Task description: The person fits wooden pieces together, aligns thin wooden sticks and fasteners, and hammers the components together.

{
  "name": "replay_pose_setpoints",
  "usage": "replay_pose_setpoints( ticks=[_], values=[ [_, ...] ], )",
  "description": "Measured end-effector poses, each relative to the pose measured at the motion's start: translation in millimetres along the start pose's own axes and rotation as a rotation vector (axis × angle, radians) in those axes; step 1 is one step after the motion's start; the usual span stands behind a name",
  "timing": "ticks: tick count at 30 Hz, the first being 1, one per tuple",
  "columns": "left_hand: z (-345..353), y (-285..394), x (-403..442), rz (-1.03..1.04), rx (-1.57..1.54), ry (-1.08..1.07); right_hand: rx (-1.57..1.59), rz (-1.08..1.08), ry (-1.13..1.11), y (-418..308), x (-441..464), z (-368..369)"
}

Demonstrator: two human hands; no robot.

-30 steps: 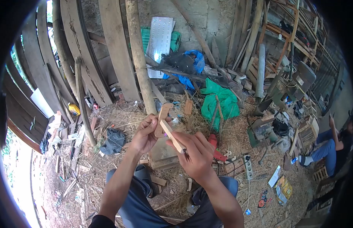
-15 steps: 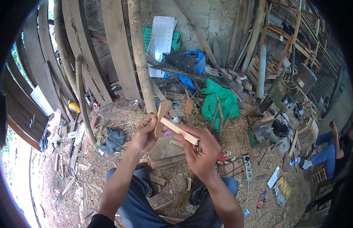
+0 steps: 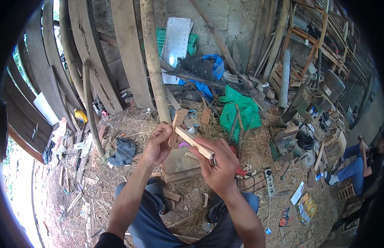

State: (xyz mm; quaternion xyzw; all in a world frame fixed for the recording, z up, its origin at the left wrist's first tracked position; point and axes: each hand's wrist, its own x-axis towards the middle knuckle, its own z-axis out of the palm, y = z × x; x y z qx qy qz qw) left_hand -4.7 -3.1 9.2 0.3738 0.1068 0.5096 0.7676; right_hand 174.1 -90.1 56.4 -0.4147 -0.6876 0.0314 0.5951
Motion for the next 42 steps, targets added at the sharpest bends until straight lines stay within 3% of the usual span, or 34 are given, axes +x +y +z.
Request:
replay_pose_setpoints(
  ticks=[9,14,33,42],
  values=[
    [5.1,-5.2,-0.9,0.035,0.071,0.022,0.0,-0.124,-0.004,-0.3,0.6,-0.9],
    [3.2,-5.8,-1.1,0.051,-0.051,0.009,-0.017,-0.196,-0.026,1.8,0.5,0.8],
    [-0.2,-5.7,-0.4,0.05,-0.06,0.037,0.014,-0.076,-0.004,-0.4,1.0,-0.5],
    [2.1,-4.9,1.5,0.144,0.041,0.077,0.028,-0.013,-0.001,3.2,-3.9,7.6]
  ],
)
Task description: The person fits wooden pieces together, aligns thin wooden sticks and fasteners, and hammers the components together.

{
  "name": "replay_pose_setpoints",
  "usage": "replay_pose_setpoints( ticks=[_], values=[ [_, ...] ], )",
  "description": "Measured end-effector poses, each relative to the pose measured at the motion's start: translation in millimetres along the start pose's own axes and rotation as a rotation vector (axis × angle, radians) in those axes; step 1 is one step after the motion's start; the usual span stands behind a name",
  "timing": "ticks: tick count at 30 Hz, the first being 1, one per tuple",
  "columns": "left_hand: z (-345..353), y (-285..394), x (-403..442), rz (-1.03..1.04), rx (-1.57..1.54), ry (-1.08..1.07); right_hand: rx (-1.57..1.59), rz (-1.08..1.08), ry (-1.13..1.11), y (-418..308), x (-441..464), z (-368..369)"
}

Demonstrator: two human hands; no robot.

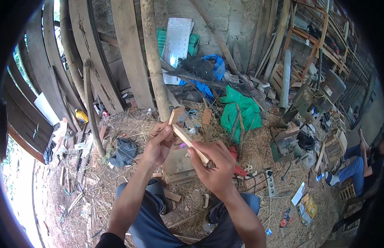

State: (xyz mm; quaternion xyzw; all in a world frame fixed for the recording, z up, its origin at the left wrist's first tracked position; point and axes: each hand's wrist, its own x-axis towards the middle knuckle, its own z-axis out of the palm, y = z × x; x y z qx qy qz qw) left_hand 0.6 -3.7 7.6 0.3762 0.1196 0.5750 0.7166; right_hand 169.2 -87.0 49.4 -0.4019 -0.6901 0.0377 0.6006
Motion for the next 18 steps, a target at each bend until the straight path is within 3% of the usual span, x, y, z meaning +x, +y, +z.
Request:
replay_pose_setpoints(
  ticks=[3,5,8,15,17,18],
  values=[
    [-4.0,3.4,0.4,0.076,0.095,-0.001,-0.007,0.027,-0.002,6.6,-3.6,3.9],
    [-2.2,8.9,0.5,0.127,0.252,0.008,0.061,0.273,-0.027,6.9,-6.1,5.5],
    [-4.1,15.5,-0.9,0.236,0.434,-0.032,0.077,0.337,-0.098,15.3,-6.6,5.0],
    [16.6,31.3,-12.5,0.223,0.678,-0.01,0.141,0.399,-0.154,29.9,-7.4,7.3],
    [21.8,34.1,-16.6,0.204,0.977,-0.044,0.089,0.352,-0.272,40.3,-11.4,5.8],
    [25.4,34.2,-17.0,0.204,0.973,-0.044,0.085,0.353,-0.273,44.0,-13.3,5.5]
  ],
)
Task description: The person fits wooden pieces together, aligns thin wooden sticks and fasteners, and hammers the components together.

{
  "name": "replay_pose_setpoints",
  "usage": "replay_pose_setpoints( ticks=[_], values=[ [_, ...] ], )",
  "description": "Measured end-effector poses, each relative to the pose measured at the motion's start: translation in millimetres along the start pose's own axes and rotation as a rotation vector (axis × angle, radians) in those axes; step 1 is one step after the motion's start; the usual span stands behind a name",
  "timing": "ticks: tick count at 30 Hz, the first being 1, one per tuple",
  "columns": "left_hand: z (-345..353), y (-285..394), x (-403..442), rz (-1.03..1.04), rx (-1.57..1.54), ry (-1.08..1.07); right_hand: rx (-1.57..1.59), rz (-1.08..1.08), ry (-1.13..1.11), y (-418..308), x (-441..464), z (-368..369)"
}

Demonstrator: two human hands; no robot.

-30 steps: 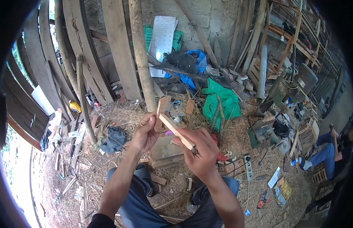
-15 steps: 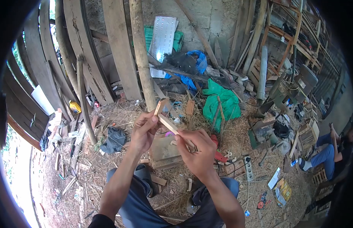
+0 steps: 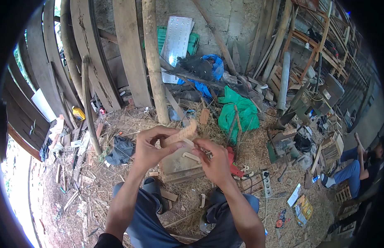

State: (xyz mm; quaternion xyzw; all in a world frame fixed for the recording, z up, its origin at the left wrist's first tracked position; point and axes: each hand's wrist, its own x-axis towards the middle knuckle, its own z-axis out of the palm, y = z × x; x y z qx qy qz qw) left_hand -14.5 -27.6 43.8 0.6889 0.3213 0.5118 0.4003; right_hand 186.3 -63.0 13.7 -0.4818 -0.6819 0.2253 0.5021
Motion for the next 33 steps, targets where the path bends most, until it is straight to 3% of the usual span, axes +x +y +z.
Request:
replay_pose_setpoints(
  ticks=[2,15,18,20,23,33],
  values=[
    [4.5,5.9,0.1,0.071,0.073,-0.014,0.025,0.011,-0.043,5.5,-1.8,0.5],
    [5.5,3.9,3.5,0.011,0.018,-0.01,0.116,0.065,-0.053,15.0,-7.3,4.6],
    [-4.8,3.0,7.8,-0.115,0.077,-0.069,0.147,0.064,-0.097,10.2,-8.7,3.1],
    [-8.5,-0.7,10.7,-0.201,-0.12,-0.078,0.18,0.092,-0.174,10.0,-8.9,1.5],
    [-12.1,4.0,12.8,-0.238,-0.093,-0.1,0.173,0.083,-0.186,8.1,-8.4,1.0],
    [-10.4,-4.0,13.8,-0.168,-0.093,-0.116,0.181,0.107,-0.141,4.1,-7.1,-2.0]
  ],
)
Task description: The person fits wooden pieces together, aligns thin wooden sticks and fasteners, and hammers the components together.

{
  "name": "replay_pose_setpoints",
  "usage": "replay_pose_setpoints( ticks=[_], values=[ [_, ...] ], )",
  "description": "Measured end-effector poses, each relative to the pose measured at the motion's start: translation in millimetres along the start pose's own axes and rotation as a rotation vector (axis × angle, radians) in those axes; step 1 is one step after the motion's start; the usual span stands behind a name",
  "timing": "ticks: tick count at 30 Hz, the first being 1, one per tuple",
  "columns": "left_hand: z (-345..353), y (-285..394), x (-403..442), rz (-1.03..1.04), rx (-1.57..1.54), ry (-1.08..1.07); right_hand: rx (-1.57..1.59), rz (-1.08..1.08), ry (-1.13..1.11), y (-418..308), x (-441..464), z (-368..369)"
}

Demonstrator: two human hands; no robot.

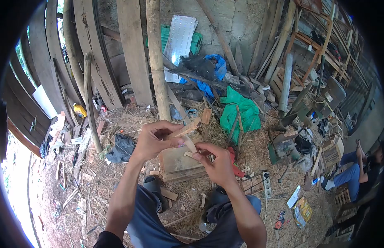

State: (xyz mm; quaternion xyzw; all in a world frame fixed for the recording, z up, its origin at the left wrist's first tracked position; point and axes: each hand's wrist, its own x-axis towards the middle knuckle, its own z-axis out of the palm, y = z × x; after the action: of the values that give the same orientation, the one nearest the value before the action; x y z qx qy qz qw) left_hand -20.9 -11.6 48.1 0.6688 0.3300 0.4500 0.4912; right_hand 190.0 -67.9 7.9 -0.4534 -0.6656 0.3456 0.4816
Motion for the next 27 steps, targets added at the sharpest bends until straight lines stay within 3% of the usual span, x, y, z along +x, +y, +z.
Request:
replay_pose_setpoints(
  ticks=[2,6,11,14,17,21,27],
  values=[
    [1.6,-8.5,1.9,0.101,-0.103,0.007,-0.023,-0.007,0.009,0.3,0.7,-1.5],
    [6.7,-3.1,-1.2,0.107,-0.074,0.06,-0.048,-0.036,0.007,2.8,3.2,-4.5],
    [10.7,-8.1,-2.3,0.27,0.267,0.174,-0.062,0.029,-0.018,-2.4,2.8,-5.9],
    [13.0,-12.9,-1.2,0.383,0.294,0.235,-0.04,0.027,-0.02,1.8,3.2,-5.5],
    [11.2,-10.1,-1.6,0.421,0.441,0.181,-0.065,0.024,-0.021,-0.1,3.6,-6.3],
    [14.4,-5.5,-0.7,0.377,0.375,0.179,-0.058,0.088,-0.031,-3.1,3.7,-7.7],
    [15.2,-66.0,9.1,0.346,0.386,0.216,-0.237,0.247,-0.049,22.8,10.3,-23.0]
  ],
)
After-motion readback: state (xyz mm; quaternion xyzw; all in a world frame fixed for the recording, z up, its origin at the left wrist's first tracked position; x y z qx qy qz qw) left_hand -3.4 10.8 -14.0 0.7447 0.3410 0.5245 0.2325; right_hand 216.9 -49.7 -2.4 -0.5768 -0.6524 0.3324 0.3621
